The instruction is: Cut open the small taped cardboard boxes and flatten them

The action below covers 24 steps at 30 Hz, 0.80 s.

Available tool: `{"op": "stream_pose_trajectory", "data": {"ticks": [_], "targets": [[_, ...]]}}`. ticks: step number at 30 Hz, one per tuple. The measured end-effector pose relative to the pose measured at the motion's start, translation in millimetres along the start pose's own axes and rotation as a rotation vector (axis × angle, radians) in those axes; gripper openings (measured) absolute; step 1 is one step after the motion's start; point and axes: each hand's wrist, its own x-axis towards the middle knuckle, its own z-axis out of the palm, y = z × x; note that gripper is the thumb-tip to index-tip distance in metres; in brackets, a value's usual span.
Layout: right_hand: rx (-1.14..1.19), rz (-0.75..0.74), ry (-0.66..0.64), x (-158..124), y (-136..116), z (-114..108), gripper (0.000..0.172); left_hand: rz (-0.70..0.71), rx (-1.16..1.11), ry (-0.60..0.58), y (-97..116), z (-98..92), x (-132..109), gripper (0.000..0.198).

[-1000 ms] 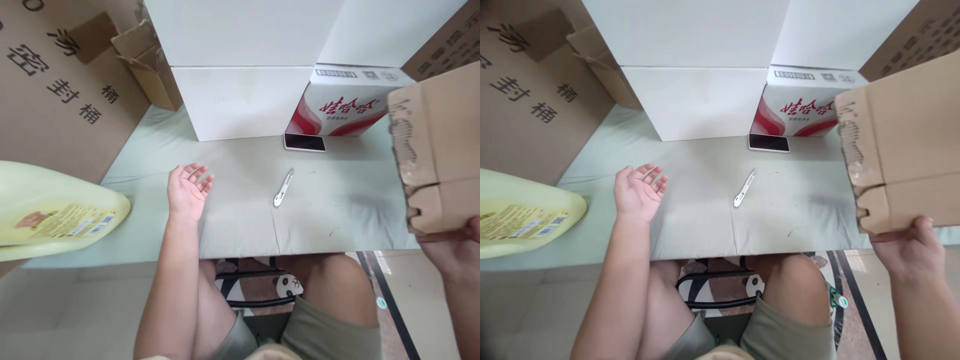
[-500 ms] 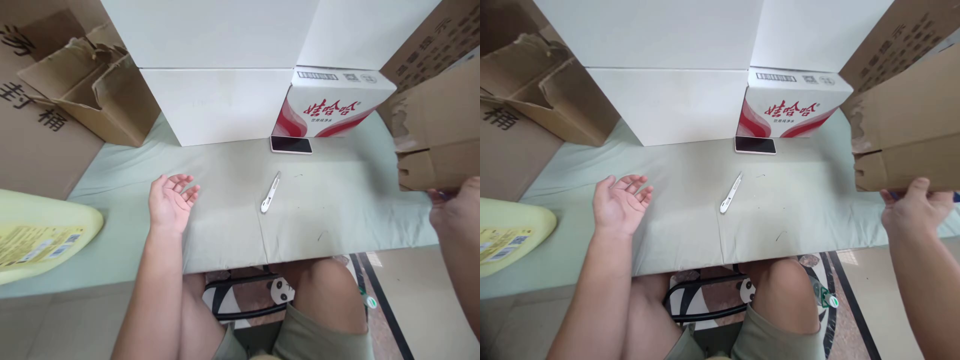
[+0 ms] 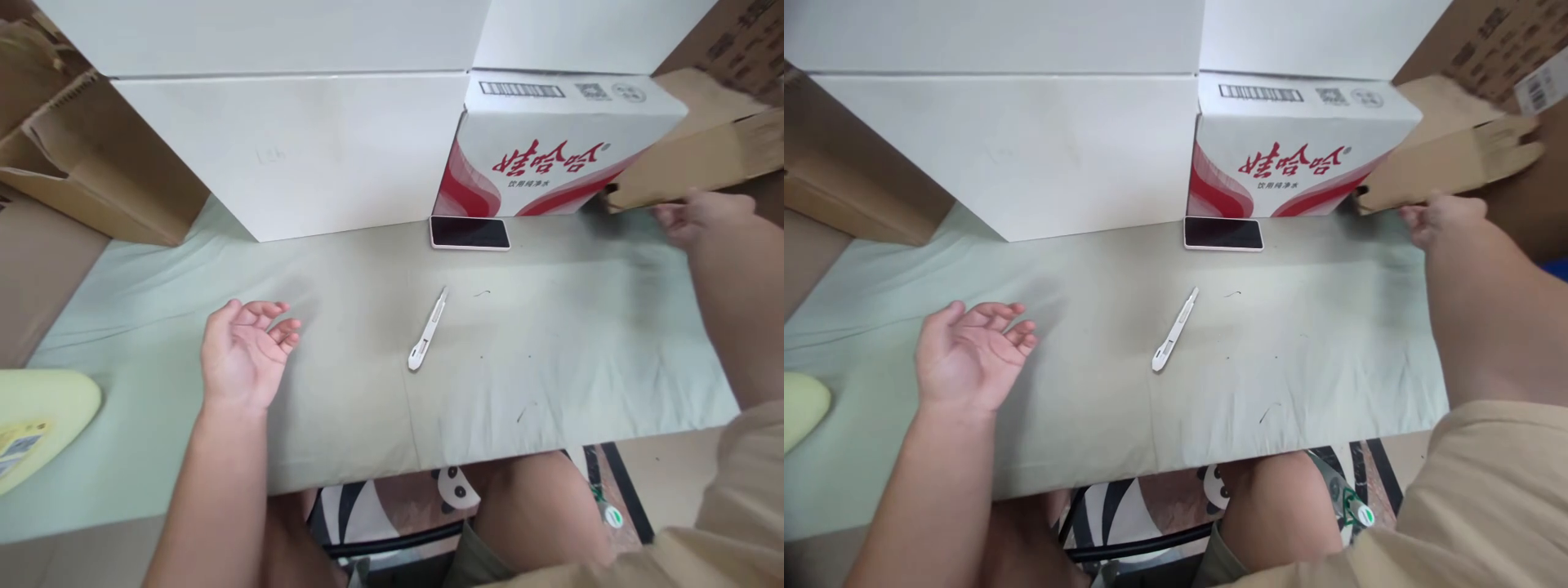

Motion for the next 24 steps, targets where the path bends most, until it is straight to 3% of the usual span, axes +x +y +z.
{"op": "stream_pose_trajectory", "data": {"ticks": [3,7,10,13,15,18,22,24], "targets": [[-0.01,0.089,0.019,-2.6,16.6,5.0,0.034,-0.009,0.011,-0.021,-1.5,2.1,0.1,0.03],[-0.112,0.1,-0.049,-22.5,36.8,-1.5,0.023,-0.012,0.022,-0.021,-3.1,2.3,-2.0,0.033],[-0.243,0.072,-0.114,-37.1,38.5,-9.7,0.009,0.012,0.011,-0.025,-1.5,-0.3,-2.2,0.037],[-0.394,-0.007,-0.216,-52.7,28.2,-14.6,0.011,0.029,-0.003,-0.054,3.8,-4.8,-2.0,0.04],[-0.515,-0.065,-0.349,-68.7,17.2,-12.7,0.012,0.048,-0.016,-0.074,8.9,-9.0,-2.7,0.042],[-0.712,-0.136,-0.652,-108.6,-0.9,1.7,0.009,0.059,-0.07,-0.085,17.6,-17.8,-4.9,0.04],[-0.905,-0.265,-1.08,-191.8,-20.6,41.5,0.009,0.055,-0.17,-0.061,29.8,-37.2,-8.3,0.034],[-0.955,-0.455,-1.295,-240.8,-25.0,68.3,0.011,0.06,-0.219,-0.052,36.2,-49.5,-10.2,0.033]]}}
